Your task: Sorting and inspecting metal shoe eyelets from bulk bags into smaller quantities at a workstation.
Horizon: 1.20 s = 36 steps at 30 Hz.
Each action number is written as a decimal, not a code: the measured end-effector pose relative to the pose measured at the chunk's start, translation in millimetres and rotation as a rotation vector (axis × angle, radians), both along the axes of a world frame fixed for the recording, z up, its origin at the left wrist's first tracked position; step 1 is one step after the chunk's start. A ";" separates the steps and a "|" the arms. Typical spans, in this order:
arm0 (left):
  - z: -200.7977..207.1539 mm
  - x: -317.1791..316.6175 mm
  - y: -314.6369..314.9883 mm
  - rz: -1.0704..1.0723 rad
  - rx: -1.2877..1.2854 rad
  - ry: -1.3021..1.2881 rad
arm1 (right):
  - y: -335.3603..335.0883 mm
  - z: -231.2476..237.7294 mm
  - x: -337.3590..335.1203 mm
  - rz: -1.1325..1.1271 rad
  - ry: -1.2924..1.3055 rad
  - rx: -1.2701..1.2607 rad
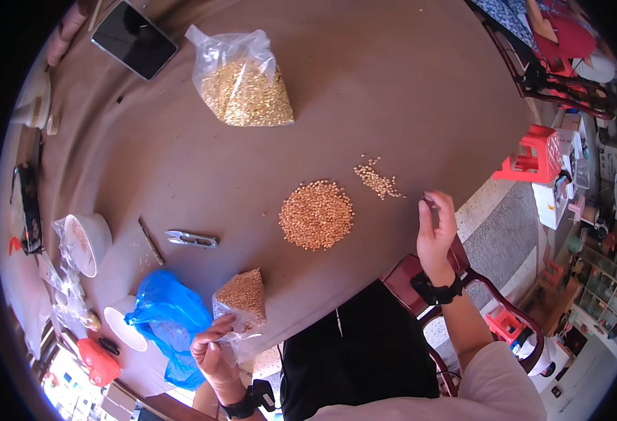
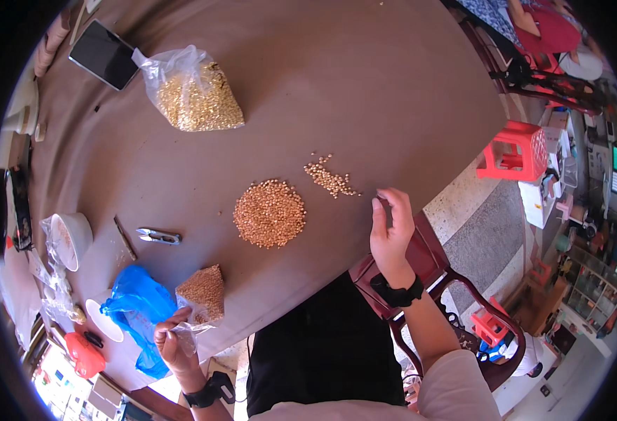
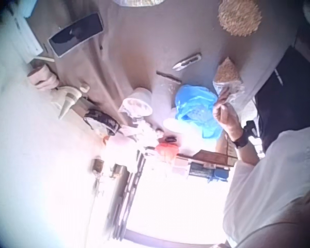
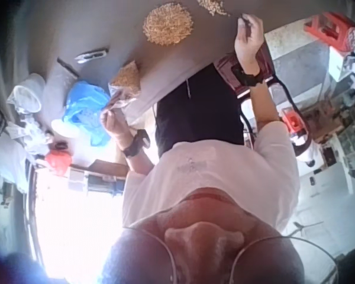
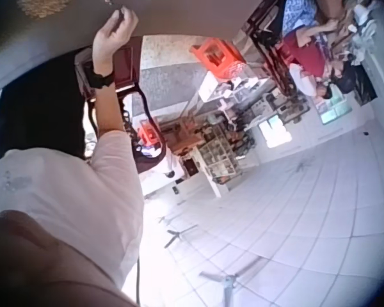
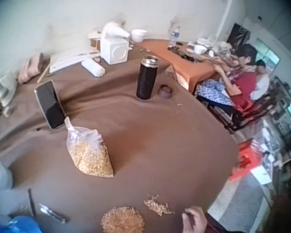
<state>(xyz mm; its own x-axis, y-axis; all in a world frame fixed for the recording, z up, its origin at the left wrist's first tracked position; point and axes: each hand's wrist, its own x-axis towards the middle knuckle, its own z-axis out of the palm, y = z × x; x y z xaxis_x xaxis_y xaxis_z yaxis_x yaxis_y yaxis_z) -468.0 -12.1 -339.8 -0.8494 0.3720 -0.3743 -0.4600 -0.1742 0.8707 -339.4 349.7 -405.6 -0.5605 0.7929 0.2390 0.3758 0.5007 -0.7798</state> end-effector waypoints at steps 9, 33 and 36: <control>4.0 1.2 -1.9 0.045 -0.055 -0.005 | 14.0 -3.7 -5.4 0.146 -0.241 0.078; 6.4 4.5 0.4 0.005 -0.022 0.021 | 15.3 -6.9 -5.1 0.173 -0.235 0.036; 6.5 4.9 2.1 0.013 -0.029 0.023 | 15.4 -7.6 -5.6 0.160 -0.236 0.035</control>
<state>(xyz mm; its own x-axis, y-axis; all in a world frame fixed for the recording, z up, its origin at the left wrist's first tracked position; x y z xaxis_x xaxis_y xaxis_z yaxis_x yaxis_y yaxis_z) -463.2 -10.0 -333.4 -0.8627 0.3499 -0.3651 -0.4377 -0.1551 0.8856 -344.9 365.1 -413.1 -0.7211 0.6837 0.1123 0.4592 0.5930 -0.6614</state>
